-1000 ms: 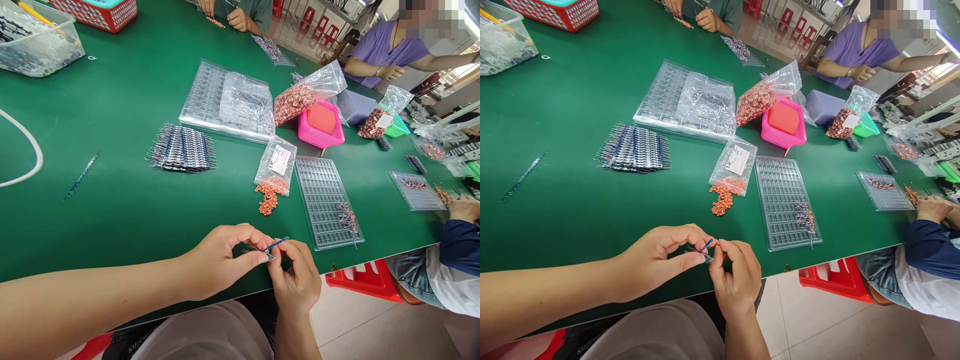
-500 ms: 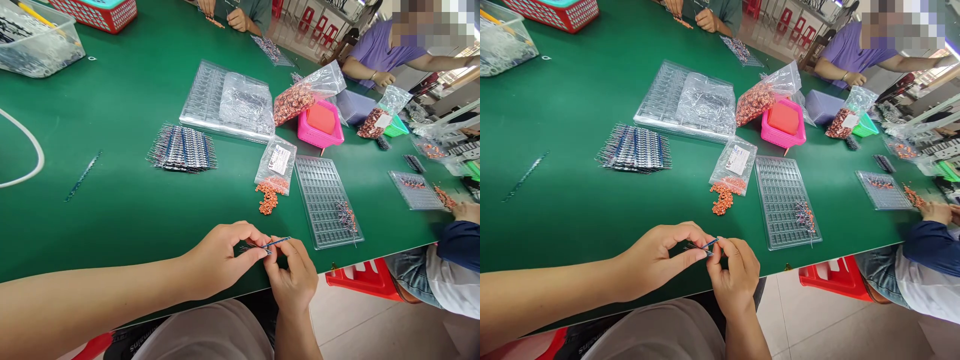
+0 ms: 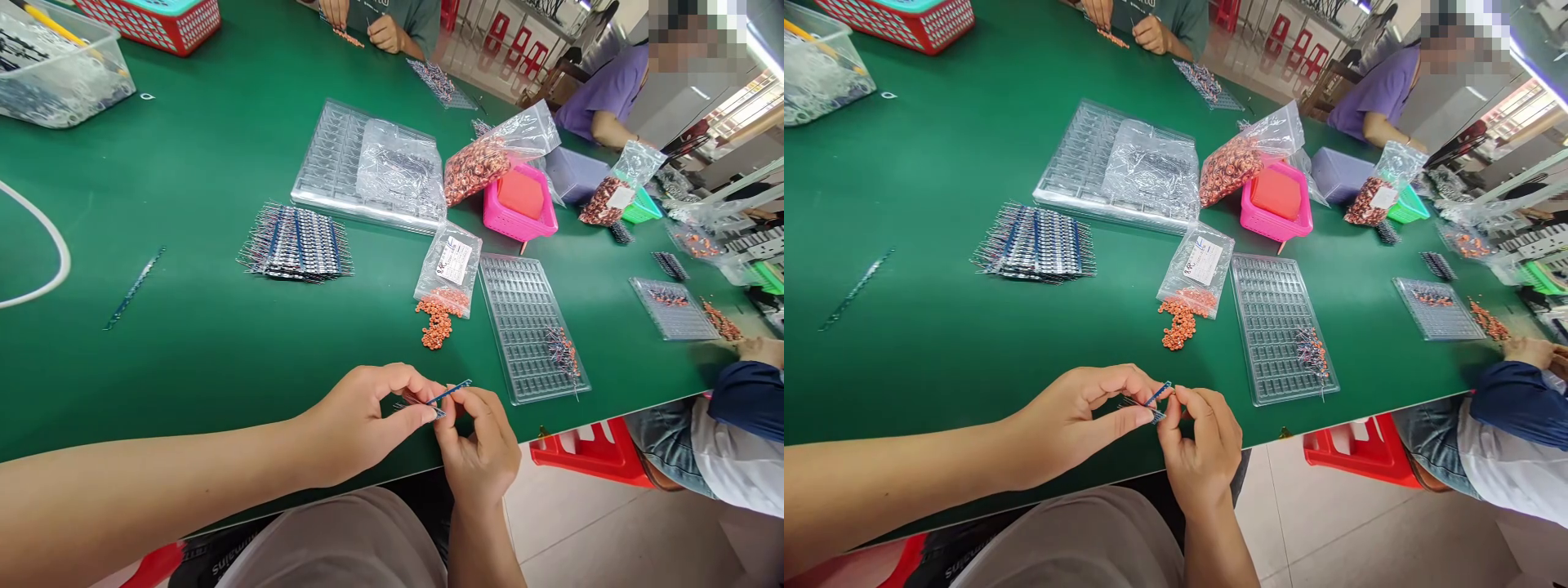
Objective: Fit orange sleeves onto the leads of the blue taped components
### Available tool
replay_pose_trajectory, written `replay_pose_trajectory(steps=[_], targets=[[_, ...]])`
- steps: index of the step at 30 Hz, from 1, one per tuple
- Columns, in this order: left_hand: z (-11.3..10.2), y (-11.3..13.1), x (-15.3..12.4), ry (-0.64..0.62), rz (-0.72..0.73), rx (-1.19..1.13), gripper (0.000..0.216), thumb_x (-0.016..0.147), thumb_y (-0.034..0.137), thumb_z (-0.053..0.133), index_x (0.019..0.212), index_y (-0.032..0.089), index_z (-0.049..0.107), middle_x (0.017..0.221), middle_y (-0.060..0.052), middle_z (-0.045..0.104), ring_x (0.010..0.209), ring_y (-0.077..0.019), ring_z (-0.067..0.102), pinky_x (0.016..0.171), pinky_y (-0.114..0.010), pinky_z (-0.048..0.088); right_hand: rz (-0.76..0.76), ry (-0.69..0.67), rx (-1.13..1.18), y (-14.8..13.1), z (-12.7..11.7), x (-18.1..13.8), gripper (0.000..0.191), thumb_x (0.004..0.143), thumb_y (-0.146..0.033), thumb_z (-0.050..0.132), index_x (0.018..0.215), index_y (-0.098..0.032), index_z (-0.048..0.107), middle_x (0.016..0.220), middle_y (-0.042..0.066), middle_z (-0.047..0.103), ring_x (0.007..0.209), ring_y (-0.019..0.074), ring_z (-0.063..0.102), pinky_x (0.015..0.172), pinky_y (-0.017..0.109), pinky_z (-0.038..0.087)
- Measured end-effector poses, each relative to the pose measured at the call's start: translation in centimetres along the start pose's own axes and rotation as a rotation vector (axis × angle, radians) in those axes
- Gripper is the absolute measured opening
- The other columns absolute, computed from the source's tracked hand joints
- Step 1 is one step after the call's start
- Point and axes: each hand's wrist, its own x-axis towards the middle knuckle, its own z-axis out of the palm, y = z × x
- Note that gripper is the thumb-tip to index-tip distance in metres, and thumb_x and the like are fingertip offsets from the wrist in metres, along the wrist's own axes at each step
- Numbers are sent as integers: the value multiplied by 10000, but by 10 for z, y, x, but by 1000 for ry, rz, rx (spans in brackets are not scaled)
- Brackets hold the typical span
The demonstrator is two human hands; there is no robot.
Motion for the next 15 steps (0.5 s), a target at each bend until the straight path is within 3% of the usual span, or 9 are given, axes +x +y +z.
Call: replay_pose_trajectory(steps=[15], targets=[[-1, -1, 1, -7, -41, -8, 128, 886, 278, 611, 872, 184, 696, 999, -47, 765, 974, -216, 690, 914, -341, 513, 23, -50, 10, -2, 0, 4, 132, 872, -67, 644, 895, -197, 639, 786, 24, 710, 641, 124, 637, 594, 242, 528]])
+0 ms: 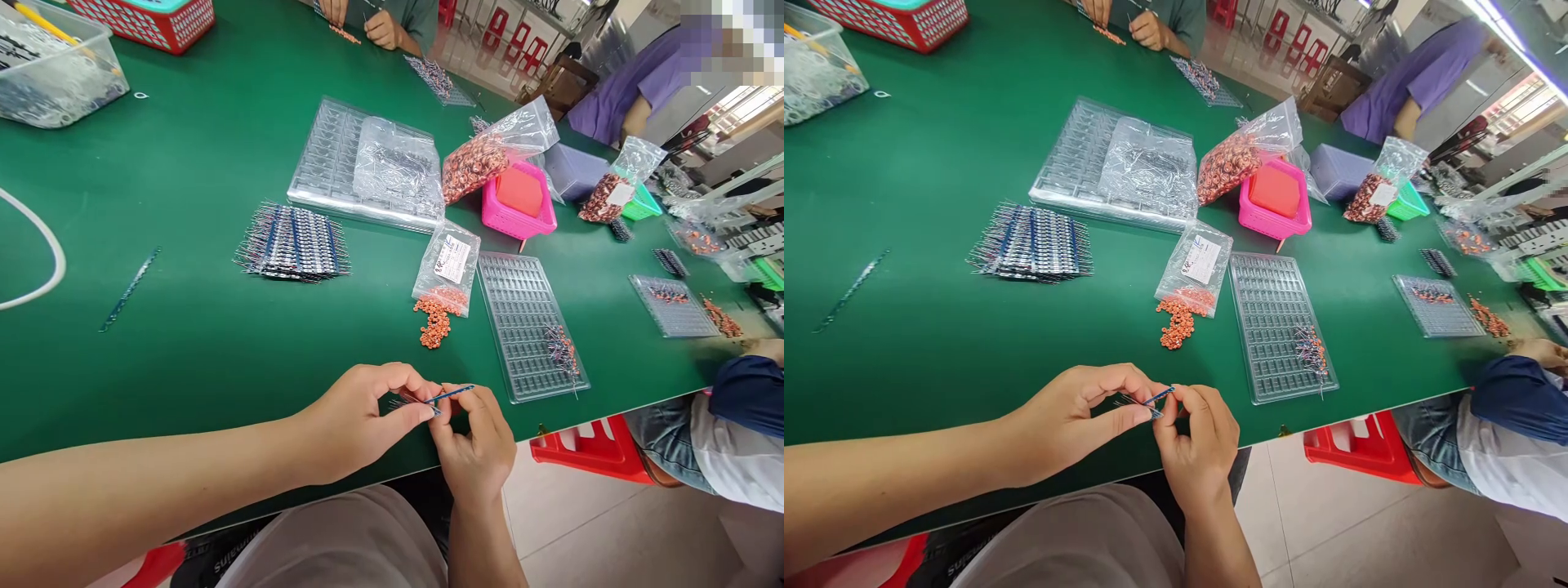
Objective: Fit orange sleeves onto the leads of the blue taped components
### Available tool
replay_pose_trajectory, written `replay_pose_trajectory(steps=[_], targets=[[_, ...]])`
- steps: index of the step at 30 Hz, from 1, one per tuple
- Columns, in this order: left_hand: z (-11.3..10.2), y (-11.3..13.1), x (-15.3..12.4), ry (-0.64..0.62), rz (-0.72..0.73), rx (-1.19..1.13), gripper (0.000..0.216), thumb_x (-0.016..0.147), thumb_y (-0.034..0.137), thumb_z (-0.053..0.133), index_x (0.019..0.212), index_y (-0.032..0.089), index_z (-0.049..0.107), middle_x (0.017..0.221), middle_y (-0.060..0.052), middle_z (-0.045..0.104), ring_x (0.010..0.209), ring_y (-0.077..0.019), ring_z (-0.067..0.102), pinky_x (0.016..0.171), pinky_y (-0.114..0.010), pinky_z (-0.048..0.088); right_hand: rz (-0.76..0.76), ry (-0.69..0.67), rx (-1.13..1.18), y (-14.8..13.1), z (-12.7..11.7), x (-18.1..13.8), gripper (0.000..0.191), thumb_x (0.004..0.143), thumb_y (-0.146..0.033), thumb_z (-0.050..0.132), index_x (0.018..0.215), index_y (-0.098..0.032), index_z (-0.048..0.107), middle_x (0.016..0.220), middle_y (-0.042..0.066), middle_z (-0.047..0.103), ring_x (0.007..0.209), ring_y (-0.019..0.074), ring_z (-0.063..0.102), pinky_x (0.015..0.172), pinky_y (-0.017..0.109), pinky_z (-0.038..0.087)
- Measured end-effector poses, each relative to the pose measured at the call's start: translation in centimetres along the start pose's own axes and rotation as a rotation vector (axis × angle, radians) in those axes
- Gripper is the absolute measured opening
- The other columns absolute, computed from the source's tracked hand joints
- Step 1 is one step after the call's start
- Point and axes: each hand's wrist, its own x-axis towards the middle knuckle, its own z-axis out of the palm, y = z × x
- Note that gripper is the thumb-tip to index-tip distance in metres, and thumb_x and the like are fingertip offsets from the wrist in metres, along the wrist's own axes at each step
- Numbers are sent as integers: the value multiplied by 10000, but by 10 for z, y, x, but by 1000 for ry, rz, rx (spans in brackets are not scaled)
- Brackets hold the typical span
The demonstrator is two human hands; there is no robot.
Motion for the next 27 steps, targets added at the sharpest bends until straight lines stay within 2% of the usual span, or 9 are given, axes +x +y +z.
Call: replay_pose_trajectory(steps=[6, 11, 15, 20, 27], targets=[[-1, 3, 2, -50, -39, -105, 156, 888, 296, 625, 930, 170, 706, 1023, -51, 767, 989, -211, 697, 923, -330, 530, 31, 30, 48, 0, -1, -3, 161, 860, -50, 644, 928, -196, 645, 783, 17, 683, 646, 114, 629, 581, 229, 523], [1, 1, 1, -45, -43, -90, 168, 887, 301, 634, 950, 161, 704, 1054, -68, 765, 1005, -228, 699, 948, -365, 532, 53, 58, 74, 2, -2, -7, 204, 847, -42, 658, 959, -212, 655, 792, 12, 683, 683, 132, 651, 578, 242, 529], [1, -1, 0, -47, -10, -109, 103, 894, 269, 638, 898, 176, 683, 1088, -52, 765, 1057, -219, 700, 989, -349, 518, 48, 55, 81, 4, -1, -7, 209, 851, -44, 657, 970, -216, 667, 810, 20, 698, 689, 143, 664, 590, 257, 542], [1, -1, 0, -44, 0, -132, 96, 891, 264, 651, 841, 182, 648, 1025, -46, 773, 1153, -229, 679, 1032, -330, 495, 15, 43, 33, 5, 0, -7, 222, 859, -49, 661, 1004, -215, 682, 866, 38, 733, 726, 155, 693, 616, 265, 561], [1, -1, 1, -31, 5, -105, 93, 891, 259, 632, 887, 176, 674, 1075, -58, 766, 1058, -227, 702, 983, -351, 517, 16, -13, 84, 4, -4, -2, 220, 879, -63, 648, 1036, -212, 682, 887, 45, 737, 736, 153, 694, 620, 266, 566]])
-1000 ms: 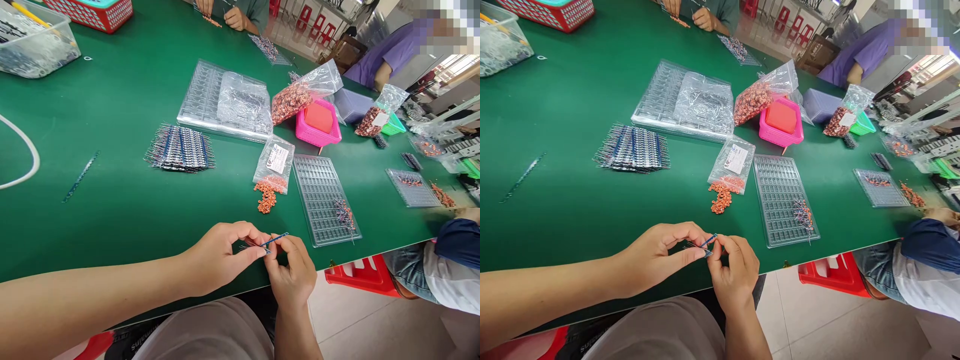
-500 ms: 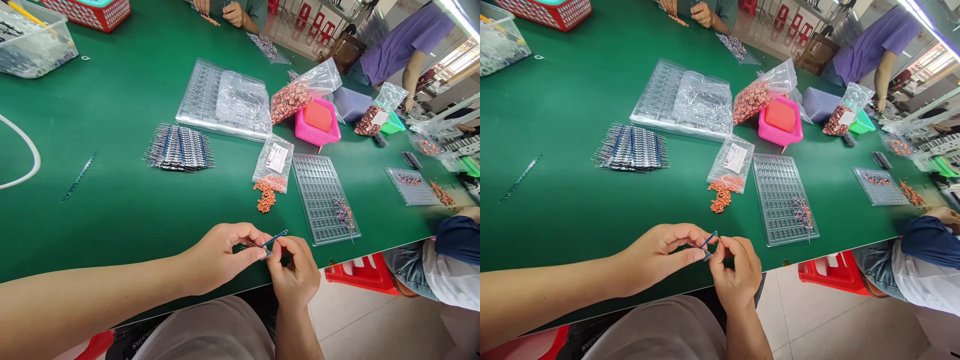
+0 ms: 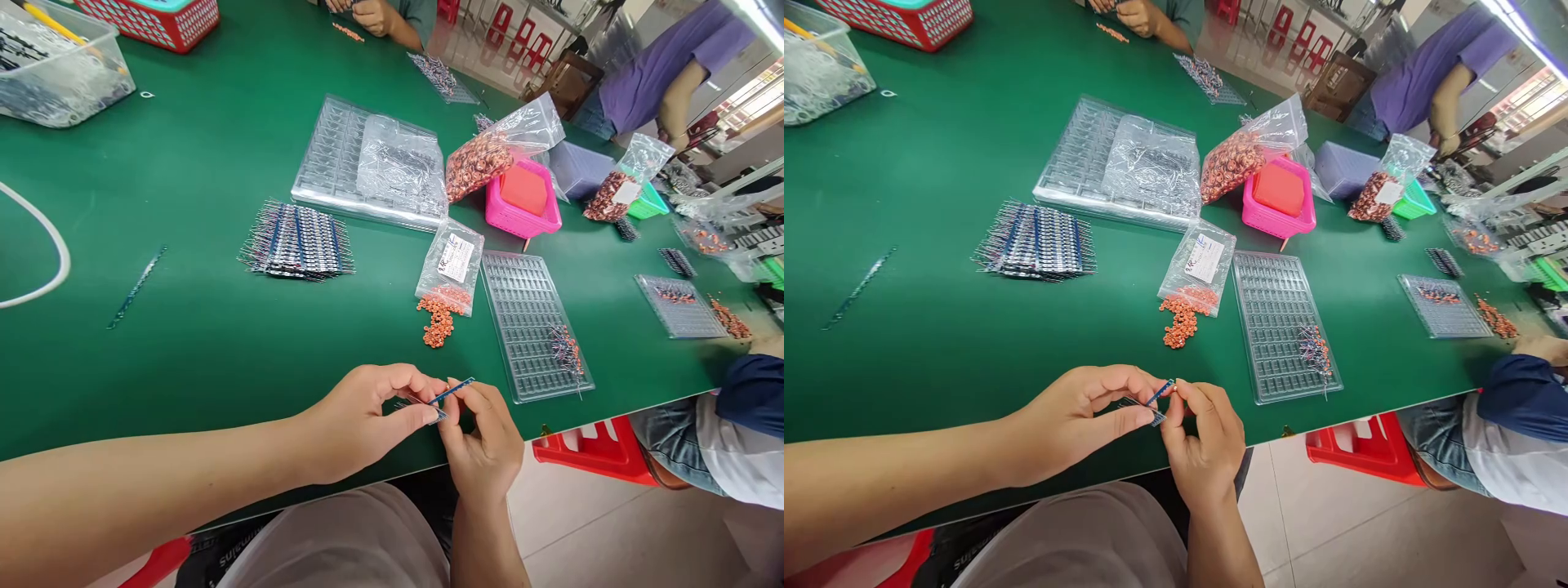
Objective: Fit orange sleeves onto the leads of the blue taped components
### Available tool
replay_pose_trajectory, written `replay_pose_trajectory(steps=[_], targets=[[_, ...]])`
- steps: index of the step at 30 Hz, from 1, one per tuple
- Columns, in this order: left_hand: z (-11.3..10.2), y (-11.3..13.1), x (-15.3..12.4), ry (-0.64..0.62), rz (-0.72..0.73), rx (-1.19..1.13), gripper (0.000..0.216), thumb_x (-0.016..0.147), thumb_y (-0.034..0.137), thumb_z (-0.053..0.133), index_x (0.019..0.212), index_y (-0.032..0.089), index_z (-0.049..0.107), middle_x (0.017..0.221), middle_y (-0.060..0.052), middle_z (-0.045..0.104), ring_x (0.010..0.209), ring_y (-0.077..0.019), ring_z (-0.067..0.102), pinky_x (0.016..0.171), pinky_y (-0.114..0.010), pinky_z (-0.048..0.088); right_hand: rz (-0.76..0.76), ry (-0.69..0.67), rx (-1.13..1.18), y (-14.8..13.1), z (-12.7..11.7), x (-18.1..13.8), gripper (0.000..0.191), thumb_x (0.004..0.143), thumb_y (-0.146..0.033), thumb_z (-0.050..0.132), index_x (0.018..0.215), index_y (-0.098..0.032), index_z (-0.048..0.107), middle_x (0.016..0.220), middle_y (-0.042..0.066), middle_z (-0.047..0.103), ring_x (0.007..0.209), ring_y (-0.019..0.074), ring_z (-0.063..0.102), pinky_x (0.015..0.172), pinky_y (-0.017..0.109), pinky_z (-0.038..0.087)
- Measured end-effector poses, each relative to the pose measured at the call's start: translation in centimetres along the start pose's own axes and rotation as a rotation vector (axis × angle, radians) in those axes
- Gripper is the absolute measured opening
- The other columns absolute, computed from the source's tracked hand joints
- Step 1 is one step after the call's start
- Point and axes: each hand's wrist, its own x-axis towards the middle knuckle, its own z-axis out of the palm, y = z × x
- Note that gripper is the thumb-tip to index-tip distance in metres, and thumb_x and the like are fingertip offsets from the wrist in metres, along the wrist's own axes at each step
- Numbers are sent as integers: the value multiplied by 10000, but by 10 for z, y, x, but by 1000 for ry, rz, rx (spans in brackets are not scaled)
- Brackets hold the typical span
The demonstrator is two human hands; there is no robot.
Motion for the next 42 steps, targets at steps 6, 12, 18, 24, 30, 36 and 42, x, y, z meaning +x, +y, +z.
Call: replay_pose_trajectory(steps=[6, 12, 18, 24, 30, 36, 42], targets=[[-2, 0, 0, 14, 19, 33, 98, 892, 246, 625, 901, 179, 696, 1009, -41, 760, 995, -205, 691, 943, -334, 513, 24, -34, 64, 1, -1, -1, 210, 865, -56, 662, 1005, -211, 685, 870, 32, 724, 739, 146, 689, 624, 257, 559], [-2, -2, 5, 51, -123, -213, 124, 833, 292, 702, 862, 172, 691, 898, -24, 725, 893, -177, 664, 892, -325, 519, 108, 2, 191, 3, -2, -5, 273, 855, -41, 658, 1042, -234, 706, 869, 27, 709, 729, 150, 676, 593, 266, 543], [0, -1, 8, 100, -180, -283, 119, 793, 286, 748, 797, 180, 695, 779, 13, 684, 784, -144, 625, 806, -287, 511, 216, -18, 371, 4, -8, -4, 238, 873, -62, 652, 1008, -244, 724, 849, 27, 691, 706, 149, 636, 529, 257, 487], [1, -2, 6, 107, -191, -265, 108, 798, 276, 750, 808, 178, 706, 784, 10, 693, 784, -141, 617, 798, -282, 499, 216, -36, 397, 3, -8, -3, 243, 876, -64, 657, 1019, -248, 724, 838, 23, 689, 710, 148, 629, 548, 261, 492], [1, -4, 7, 106, -181, -249, 111, 793, 281, 755, 798, 180, 711, 782, 14, 698, 780, -139, 621, 782, -272, 493, 194, -37, 362, 4, -7, -3, 209, 884, -92, 655, 1011, -244, 725, 830, 27, 696, 697, 157, 646, 549, 274, 511], [1, -3, 6, 117, -190, -199, 139, 782, 308, 755, 793, 177, 710, 784, 1, 707, 770, -155, 632, 763, -282, 497, 197, -38, 359, 3, -8, -2, 205, 881, -101, 660, 1006, -248, 731, 825, 27, 703, 687, 162, 650, 543, 277, 512], [2, -3, 7, 124, -178, -184, 141, 777, 315, 746, 792, 181, 708, 786, -2, 715, 771, -161, 642, 765, -288, 504, 198, -51, 379, 3, -8, -2, 228, 881, -83, 656, 1016, -251, 728, 832, 24, 697, 688, 154, 638, 540, 270, 499]])
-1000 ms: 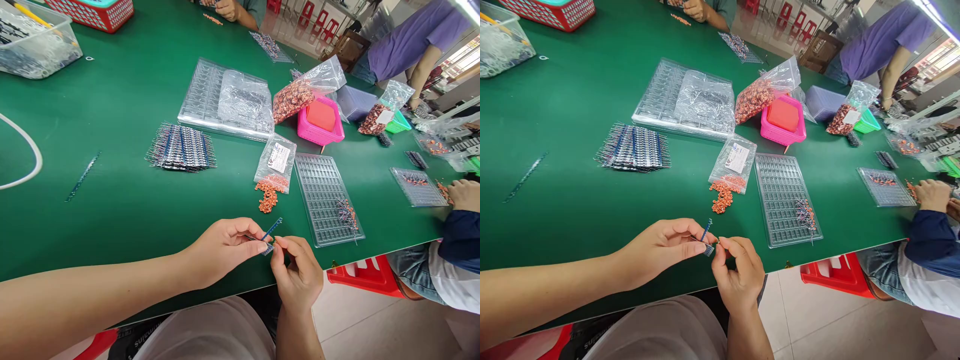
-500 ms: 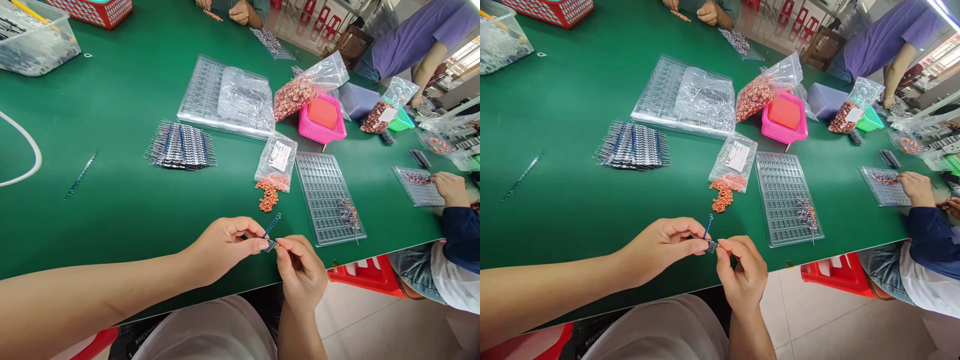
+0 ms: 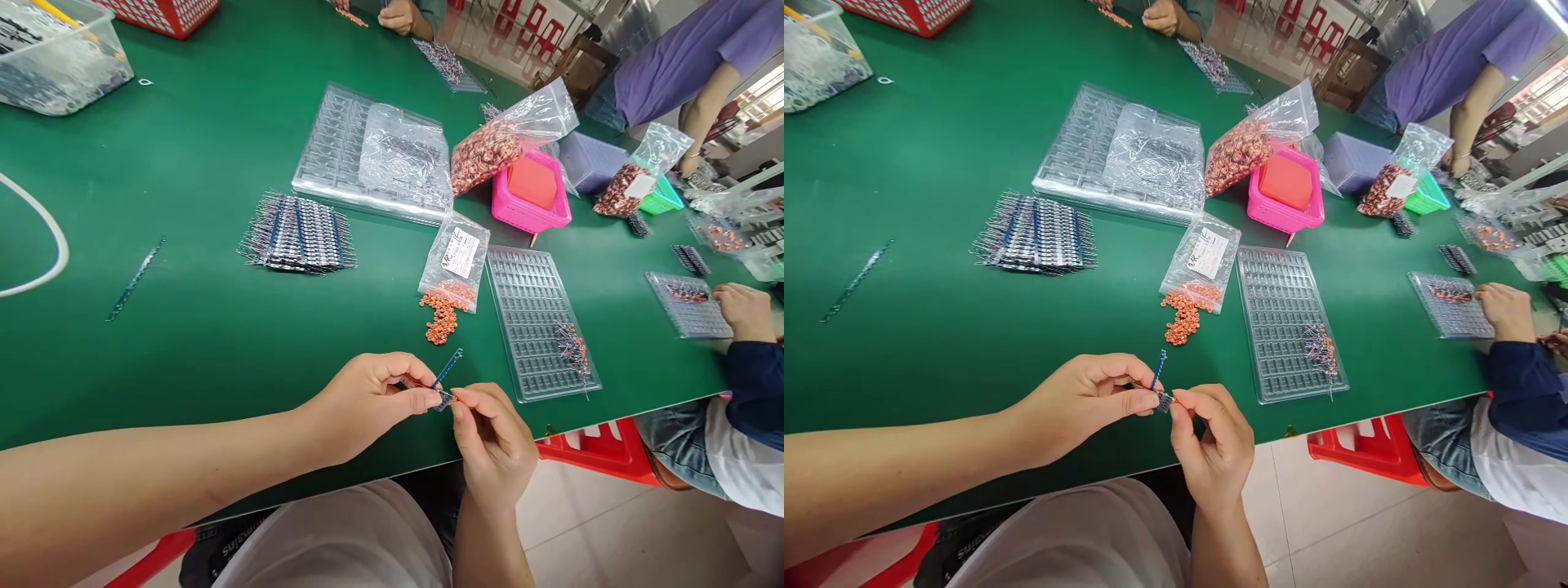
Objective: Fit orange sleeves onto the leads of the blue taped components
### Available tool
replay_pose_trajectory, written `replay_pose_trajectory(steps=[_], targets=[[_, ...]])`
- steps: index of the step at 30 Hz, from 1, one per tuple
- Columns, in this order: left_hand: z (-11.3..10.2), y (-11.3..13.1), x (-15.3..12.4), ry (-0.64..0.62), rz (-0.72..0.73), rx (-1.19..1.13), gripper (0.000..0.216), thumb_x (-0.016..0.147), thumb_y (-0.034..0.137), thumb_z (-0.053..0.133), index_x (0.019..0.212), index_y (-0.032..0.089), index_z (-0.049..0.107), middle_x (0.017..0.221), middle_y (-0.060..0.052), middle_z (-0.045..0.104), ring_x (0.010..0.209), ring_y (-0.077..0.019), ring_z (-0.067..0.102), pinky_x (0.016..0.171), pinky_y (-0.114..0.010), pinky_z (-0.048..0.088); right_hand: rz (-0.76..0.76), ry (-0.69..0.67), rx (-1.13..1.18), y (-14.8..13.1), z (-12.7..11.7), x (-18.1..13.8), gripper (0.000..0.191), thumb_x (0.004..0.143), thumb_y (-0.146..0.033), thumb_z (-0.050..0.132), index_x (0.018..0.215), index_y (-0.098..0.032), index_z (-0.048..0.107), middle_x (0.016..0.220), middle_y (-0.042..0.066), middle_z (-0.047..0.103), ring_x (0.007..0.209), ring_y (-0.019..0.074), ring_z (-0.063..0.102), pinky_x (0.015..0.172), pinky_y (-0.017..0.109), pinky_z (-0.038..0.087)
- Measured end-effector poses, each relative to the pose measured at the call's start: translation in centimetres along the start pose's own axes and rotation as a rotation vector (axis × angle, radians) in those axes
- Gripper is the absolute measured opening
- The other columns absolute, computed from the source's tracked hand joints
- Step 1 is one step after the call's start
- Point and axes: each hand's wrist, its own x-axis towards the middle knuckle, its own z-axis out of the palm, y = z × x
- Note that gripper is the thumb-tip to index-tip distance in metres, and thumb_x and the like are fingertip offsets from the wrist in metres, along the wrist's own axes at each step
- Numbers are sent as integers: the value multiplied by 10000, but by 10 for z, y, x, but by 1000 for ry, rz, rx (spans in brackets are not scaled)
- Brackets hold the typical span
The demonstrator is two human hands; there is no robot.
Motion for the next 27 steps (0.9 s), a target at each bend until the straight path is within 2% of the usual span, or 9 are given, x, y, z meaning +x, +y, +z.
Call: replay_pose_trajectory(steps=[5, 17, 27], targets=[[-2, -2, 0, 4, 9, 61, 146, 791, 325, 725, 802, 180, 710, 788, -3, 718, 756, -161, 638, 758, -287, 502, 10, -40, 30, 0, -2, 2, 221, 873, -64, 665, 992, -242, 722, 820, 17, 685, 698, 143, 622, 553, 257, 488], [-1, 4, -2, -44, -18, 128, 168, 828, 334, 661, 779, 174, 679, 748, -6, 694, 727, -169, 665, 702, -270, 518, 197, -264, 260, 5, -12, 15, 68, 909, -199, 670, 922, -218, 734, 737, 8, 642, 613, 130, 586, 505, 242, 462], [-2, 2, -3, -54, -18, 192, 200, 841, 367, 634, 782, 178, 656, 726, 6, 670, 647, -149, 592, 604, -253, 438, 293, -357, 338, 6, -16, 20, 80, 920, -235, 671, 919, -217, 749, 749, 5, 629, 575, 105, 555, 496, 226, 447]])
